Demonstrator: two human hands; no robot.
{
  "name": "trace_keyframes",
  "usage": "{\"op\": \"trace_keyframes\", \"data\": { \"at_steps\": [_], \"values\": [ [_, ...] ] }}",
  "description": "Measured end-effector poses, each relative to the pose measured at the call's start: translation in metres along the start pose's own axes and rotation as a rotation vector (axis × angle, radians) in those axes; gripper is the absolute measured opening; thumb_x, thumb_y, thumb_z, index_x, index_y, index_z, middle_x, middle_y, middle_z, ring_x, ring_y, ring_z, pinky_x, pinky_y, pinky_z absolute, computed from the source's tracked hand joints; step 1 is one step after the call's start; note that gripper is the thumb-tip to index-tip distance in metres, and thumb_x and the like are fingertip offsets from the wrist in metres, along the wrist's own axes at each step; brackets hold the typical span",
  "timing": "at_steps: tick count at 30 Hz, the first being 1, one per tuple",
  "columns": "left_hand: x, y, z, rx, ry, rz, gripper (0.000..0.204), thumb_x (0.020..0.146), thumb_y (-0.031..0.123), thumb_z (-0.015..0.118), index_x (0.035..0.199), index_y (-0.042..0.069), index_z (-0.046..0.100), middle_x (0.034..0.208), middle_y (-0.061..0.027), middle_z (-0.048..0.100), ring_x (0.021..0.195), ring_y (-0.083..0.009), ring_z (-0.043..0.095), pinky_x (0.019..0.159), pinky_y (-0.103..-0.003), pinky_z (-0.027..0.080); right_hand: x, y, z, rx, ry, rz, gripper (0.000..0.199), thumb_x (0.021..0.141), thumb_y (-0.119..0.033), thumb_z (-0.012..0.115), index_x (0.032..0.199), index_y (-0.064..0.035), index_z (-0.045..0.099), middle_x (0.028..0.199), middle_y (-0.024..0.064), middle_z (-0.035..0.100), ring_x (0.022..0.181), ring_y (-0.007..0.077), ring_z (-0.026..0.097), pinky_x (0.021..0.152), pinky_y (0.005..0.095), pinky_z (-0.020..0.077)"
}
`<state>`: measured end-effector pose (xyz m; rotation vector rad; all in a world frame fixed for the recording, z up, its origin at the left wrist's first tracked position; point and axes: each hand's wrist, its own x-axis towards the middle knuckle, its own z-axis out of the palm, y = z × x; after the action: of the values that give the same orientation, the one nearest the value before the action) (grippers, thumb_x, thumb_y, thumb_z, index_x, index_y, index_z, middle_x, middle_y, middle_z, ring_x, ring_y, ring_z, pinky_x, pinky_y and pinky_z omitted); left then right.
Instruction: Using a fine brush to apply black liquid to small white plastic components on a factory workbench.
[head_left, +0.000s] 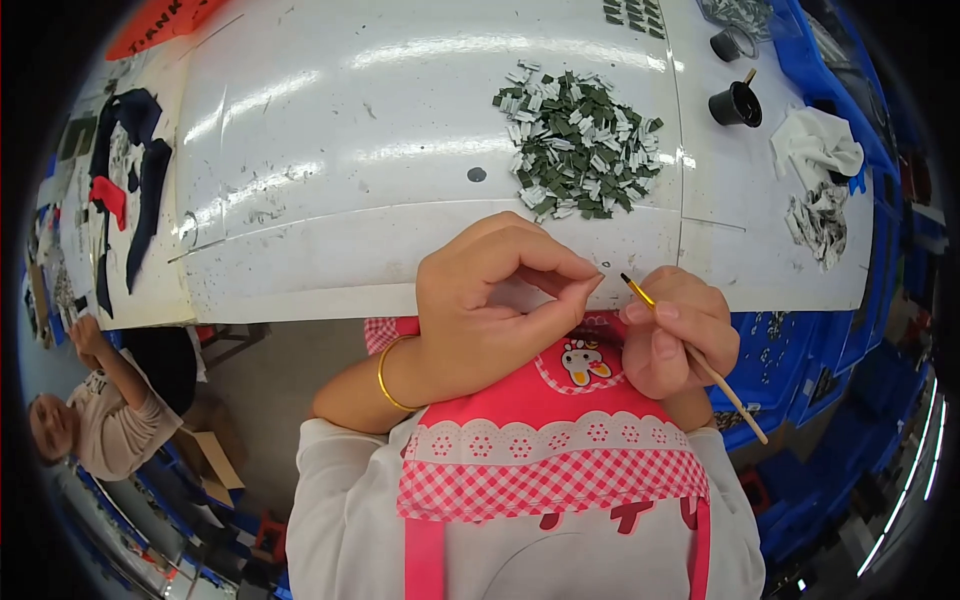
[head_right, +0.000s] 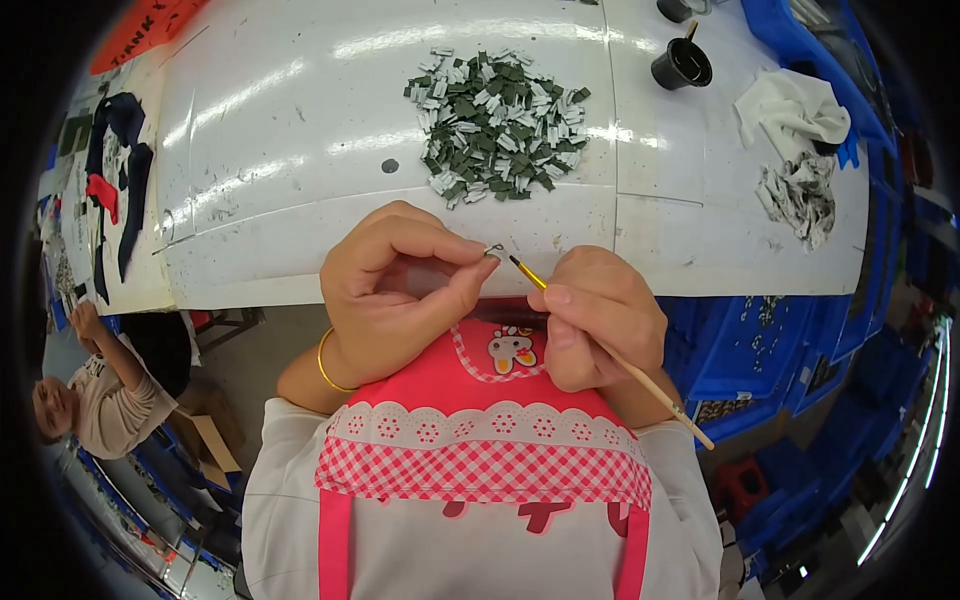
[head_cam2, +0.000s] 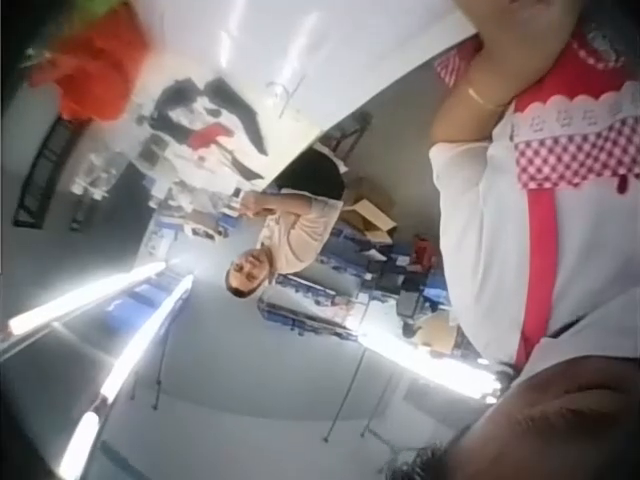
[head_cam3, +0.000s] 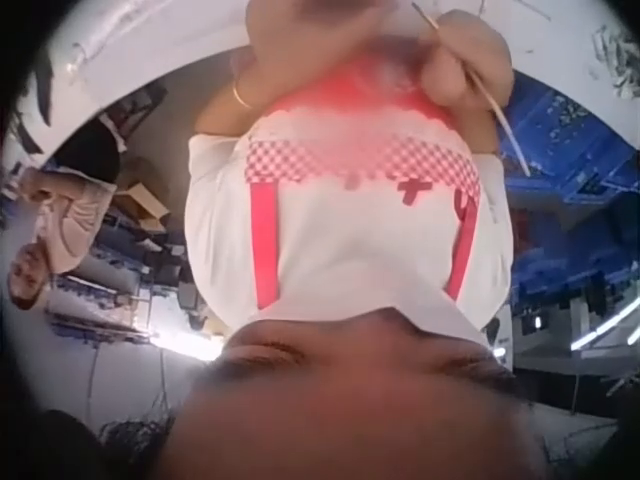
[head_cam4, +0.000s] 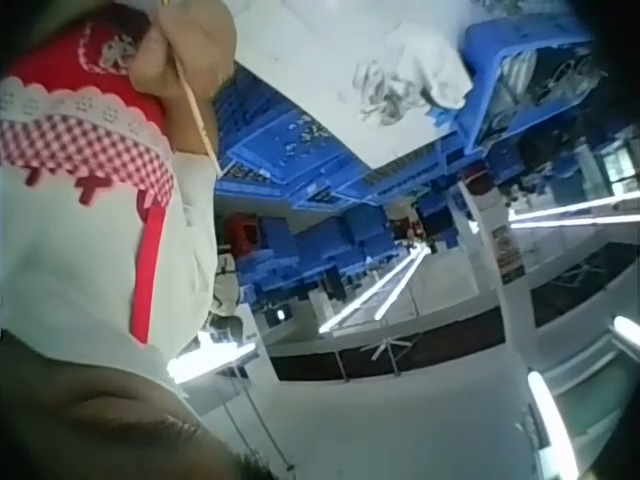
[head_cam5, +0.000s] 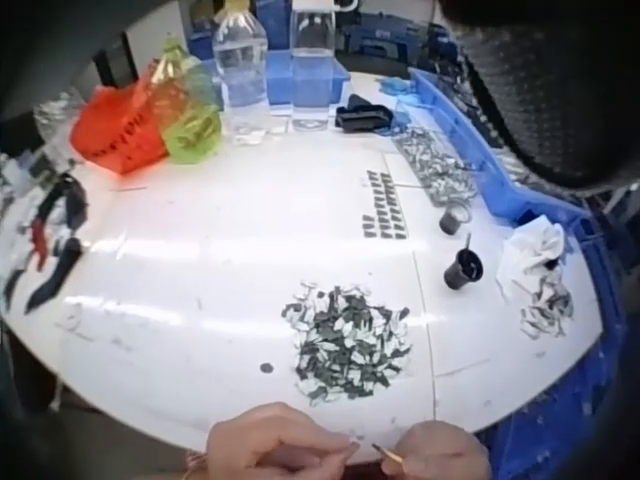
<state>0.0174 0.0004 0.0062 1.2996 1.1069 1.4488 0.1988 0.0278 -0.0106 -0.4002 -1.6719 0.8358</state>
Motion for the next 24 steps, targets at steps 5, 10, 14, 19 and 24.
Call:
{"op": "trace_keyframes", "data": {
  "at_steps": [5, 10, 14, 19, 24],
  "values": [
    [0.0006, 0.0003, -0.0017, -0.003, 0.006, -0.022, 0.023, 0.064, -0.011, 0.07, 0.082, 0.003, 0.07, 0.078, -0.0041, 0.061, 0.064, -0.0101, 0.053, 0.054, -0.019, 0.042, -0.0061, 0.0014, -0.0019, -0.069, 0.016, -0.015, 0.028, 0.076, 0.002, 0.052, 0.103, 0.0003, 0.058, 0.089, 0.0146, 0.063, 0.059, 0.0177, 0.052, 0.053, 0.0291, 0.045],
    [0.0002, -0.0049, -0.0043, 0.064, -0.046, 0.067, 0.023, 0.066, -0.013, 0.072, 0.083, 0.002, 0.068, 0.082, -0.0055, 0.061, 0.059, -0.0073, 0.049, 0.049, -0.017, 0.038, -0.0042, -0.0021, 0.0011, -0.161, -0.05, -0.043, 0.025, 0.077, 0.001, 0.054, 0.102, -0.0012, 0.059, 0.092, 0.0132, 0.062, 0.063, 0.0189, 0.056, 0.054, 0.0305, 0.0469],
    [0.0002, -0.0055, -0.0038, 0.068, -0.049, 0.089, 0.025, 0.065, -0.013, 0.072, 0.084, 0.002, 0.068, 0.082, -0.0051, 0.06, 0.056, -0.0067, 0.048, 0.048, -0.017, 0.038, -0.0056, -0.0029, 0.0003, -0.234, -0.089, -0.048, 0.023, 0.078, -0.002, 0.056, 0.102, -0.0018, 0.06, 0.094, 0.0121, 0.062, 0.066, 0.0194, 0.059, 0.056, 0.0318, 0.0485],
    [0.0009, -0.006, -0.0033, 0.062, -0.057, 0.091, 0.026, 0.065, -0.014, 0.072, 0.086, 0.002, 0.069, 0.082, -0.0052, 0.06, 0.056, -0.0066, 0.048, 0.048, -0.017, 0.038, -0.0042, -0.0007, 0.0041, -0.317, -0.091, -0.1, 0.021, 0.086, -0.01, 0.049, 0.103, 0.0001, 0.055, 0.08, 0.0179, 0.063, 0.057, 0.0197, 0.056, 0.048, 0.0308, 0.0425],
    [0.0006, -0.005, -0.0037, 0.038, -0.058, 0.078, 0.026, 0.065, -0.014, 0.072, 0.086, 0.002, 0.068, 0.083, -0.0055, 0.06, 0.055, -0.0065, 0.048, 0.048, -0.017, 0.038, -0.0057, -0.0053, -0.0028, -0.271, -0.137, -0.017, 0.026, 0.078, -0.003, 0.058, 0.104, -0.0019, 0.06, 0.095, 0.0119, 0.062, 0.067, 0.0195, 0.059, 0.057, 0.0315, 0.049]
  ]
}}
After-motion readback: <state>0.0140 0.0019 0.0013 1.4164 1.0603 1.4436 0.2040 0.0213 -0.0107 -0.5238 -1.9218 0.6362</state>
